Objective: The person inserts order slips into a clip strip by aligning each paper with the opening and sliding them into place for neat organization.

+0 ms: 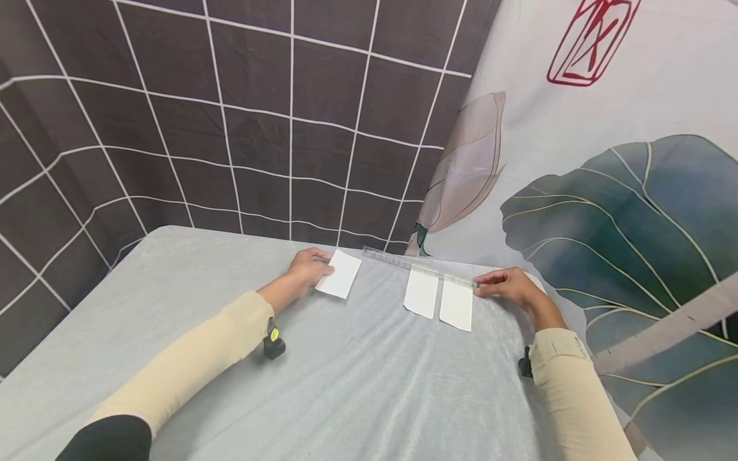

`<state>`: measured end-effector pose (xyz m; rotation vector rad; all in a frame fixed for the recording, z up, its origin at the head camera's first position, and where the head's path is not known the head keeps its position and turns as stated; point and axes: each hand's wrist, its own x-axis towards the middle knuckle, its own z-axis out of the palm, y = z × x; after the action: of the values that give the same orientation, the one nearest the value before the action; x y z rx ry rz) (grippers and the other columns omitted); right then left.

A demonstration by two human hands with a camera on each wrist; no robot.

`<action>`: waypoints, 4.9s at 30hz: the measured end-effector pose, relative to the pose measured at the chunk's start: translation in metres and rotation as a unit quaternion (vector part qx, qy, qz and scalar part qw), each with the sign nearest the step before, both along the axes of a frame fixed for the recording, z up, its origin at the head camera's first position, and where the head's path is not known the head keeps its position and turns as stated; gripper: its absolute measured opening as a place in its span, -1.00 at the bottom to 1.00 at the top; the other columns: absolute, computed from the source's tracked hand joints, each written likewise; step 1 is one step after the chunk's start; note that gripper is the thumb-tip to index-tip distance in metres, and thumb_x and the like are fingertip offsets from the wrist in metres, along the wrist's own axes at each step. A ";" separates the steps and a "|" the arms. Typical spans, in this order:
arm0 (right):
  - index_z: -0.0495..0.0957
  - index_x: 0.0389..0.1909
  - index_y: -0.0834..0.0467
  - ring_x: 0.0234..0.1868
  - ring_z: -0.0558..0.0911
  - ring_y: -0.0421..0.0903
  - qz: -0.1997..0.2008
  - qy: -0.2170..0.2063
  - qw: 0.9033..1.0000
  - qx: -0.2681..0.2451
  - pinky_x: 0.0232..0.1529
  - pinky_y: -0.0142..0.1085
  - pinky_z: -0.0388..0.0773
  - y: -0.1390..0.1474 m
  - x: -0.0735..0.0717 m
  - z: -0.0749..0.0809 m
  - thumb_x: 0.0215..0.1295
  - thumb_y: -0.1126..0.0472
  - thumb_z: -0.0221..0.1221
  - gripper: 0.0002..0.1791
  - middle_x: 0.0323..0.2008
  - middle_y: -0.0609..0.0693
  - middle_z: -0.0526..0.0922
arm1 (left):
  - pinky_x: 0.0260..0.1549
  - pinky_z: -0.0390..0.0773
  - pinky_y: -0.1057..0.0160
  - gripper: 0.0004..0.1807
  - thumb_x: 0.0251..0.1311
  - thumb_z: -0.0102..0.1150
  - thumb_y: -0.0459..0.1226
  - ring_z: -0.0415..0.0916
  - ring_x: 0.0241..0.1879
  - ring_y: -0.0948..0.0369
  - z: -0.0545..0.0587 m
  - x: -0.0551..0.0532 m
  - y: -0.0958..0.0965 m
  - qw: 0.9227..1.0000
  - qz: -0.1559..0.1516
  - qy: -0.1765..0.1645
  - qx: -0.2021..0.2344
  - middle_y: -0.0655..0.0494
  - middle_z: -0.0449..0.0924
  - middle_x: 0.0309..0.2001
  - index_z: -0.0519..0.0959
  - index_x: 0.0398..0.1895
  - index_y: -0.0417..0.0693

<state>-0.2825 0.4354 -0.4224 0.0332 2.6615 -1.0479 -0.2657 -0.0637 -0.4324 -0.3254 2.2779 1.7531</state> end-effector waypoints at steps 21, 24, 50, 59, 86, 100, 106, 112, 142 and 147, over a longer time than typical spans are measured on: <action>0.81 0.26 0.19 0.46 0.63 0.21 -0.001 0.006 1.000 -0.009 0.50 0.09 0.55 0.003 -0.001 -0.004 0.35 0.03 0.62 -0.46 0.25 0.07 0.86 | 0.09 0.87 0.18 -0.49 0.48 0.28 -0.45 0.72 0.17 -0.07 -0.003 -0.014 0.012 1.000 0.003 0.003 0.014 -0.37 0.58 0.41 0.54 0.46 -0.31; 0.81 0.26 0.18 0.44 0.64 0.18 -0.003 0.005 1.000 -0.010 0.50 0.08 0.55 0.003 -0.001 -0.004 0.35 0.03 0.61 -0.47 0.24 0.05 0.87 | 0.12 0.86 0.17 -0.48 0.48 0.29 -0.44 0.72 0.21 -0.09 -0.003 -0.017 0.014 1.000 0.004 -0.001 0.012 -0.35 0.57 0.42 0.54 0.47 -0.29; 0.81 0.27 0.18 0.14 0.66 -0.28 0.001 0.005 1.000 -0.008 0.42 -0.05 0.57 0.003 -0.003 -0.003 0.36 0.05 0.61 -0.47 0.17 -0.07 0.90 | 0.21 0.84 0.16 -0.53 0.43 0.34 -0.46 0.69 0.29 -0.11 -0.004 -0.026 0.027 1.000 0.014 0.009 -0.006 -0.34 0.60 0.44 0.60 0.37 -0.33; 0.85 0.20 0.14 0.19 0.70 -0.19 -0.005 0.003 1.000 -0.010 0.34 -0.12 0.58 0.005 -0.004 -0.003 0.35 0.05 0.62 -0.53 0.10 -0.13 0.92 | 0.10 0.84 0.21 -0.57 0.42 0.39 -0.44 0.68 0.11 0.02 -0.003 -0.027 0.033 1.000 0.014 0.001 -0.006 -0.31 0.64 0.39 0.65 0.32 -0.27; 0.83 0.23 0.18 0.35 0.69 0.03 -0.015 0.003 1.000 -0.017 0.49 0.06 0.54 0.001 -0.002 -0.002 0.34 0.08 0.62 -0.50 0.16 -0.04 0.91 | 0.10 0.86 0.20 -0.57 0.40 0.39 -0.47 0.71 0.00 0.06 -0.007 -0.027 0.048 1.000 0.007 0.010 0.024 -0.35 0.65 0.36 0.64 0.31 -0.34; 0.80 0.27 0.20 0.48 0.62 0.21 -0.012 -0.001 1.000 -0.018 0.49 0.06 0.53 -0.004 -0.002 -0.002 0.35 0.07 0.61 -0.47 0.22 0.04 0.88 | 0.00 0.88 0.26 -0.58 0.38 0.38 -0.48 0.71 -0.08 0.11 -0.009 -0.024 0.050 0.999 -0.002 0.015 0.042 -0.37 0.67 0.31 0.66 0.29 -0.38; 0.82 0.24 0.18 0.46 0.63 0.19 -0.012 0.003 1.000 -0.015 0.48 0.04 0.55 -0.004 -0.003 -0.001 0.33 0.06 0.63 -0.48 0.22 0.02 0.88 | 0.11 0.88 0.20 -0.58 0.39 0.33 -0.51 0.73 0.03 0.04 -0.009 -0.024 0.052 0.998 -0.005 0.014 0.064 -0.38 0.64 0.34 0.63 0.30 -0.41; 0.83 0.22 0.17 0.47 0.63 0.22 -0.015 0.000 1.000 -0.015 0.48 0.04 0.55 -0.004 -0.005 -0.002 0.31 0.05 0.64 -0.48 0.23 0.05 0.87 | 0.26 0.85 0.08 -0.54 0.41 0.28 -0.55 0.75 0.20 -0.11 -0.006 -0.022 0.055 0.996 -0.016 0.014 0.089 -0.45 0.62 0.37 0.59 0.35 -0.47; 0.84 0.25 0.08 0.60 0.51 0.33 -0.026 -0.021 0.999 -0.011 0.63 0.34 0.42 0.003 -0.003 -0.006 0.29 -0.03 0.65 -0.45 0.51 0.26 0.64 | 0.22 0.86 0.15 -0.51 0.44 0.26 -0.56 0.77 0.17 -0.05 -0.007 -0.023 0.070 0.993 -0.049 0.001 0.111 -0.43 0.61 0.40 0.57 0.41 -0.46; 0.84 0.24 0.09 0.59 0.51 0.33 -0.026 -0.023 0.999 -0.016 0.63 0.34 0.41 0.003 -0.004 -0.006 0.29 -0.02 0.65 -0.46 0.50 0.26 0.66 | 0.27 0.84 0.13 -0.51 0.46 0.26 -0.54 0.74 0.28 -0.13 -0.009 -0.023 0.073 0.993 -0.054 0.002 0.105 -0.41 0.57 0.44 0.57 0.42 -0.45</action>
<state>-0.2860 0.4380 -0.4289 0.1188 2.6158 -1.0911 -0.2891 0.0089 -0.4409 -0.1553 2.0483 1.9155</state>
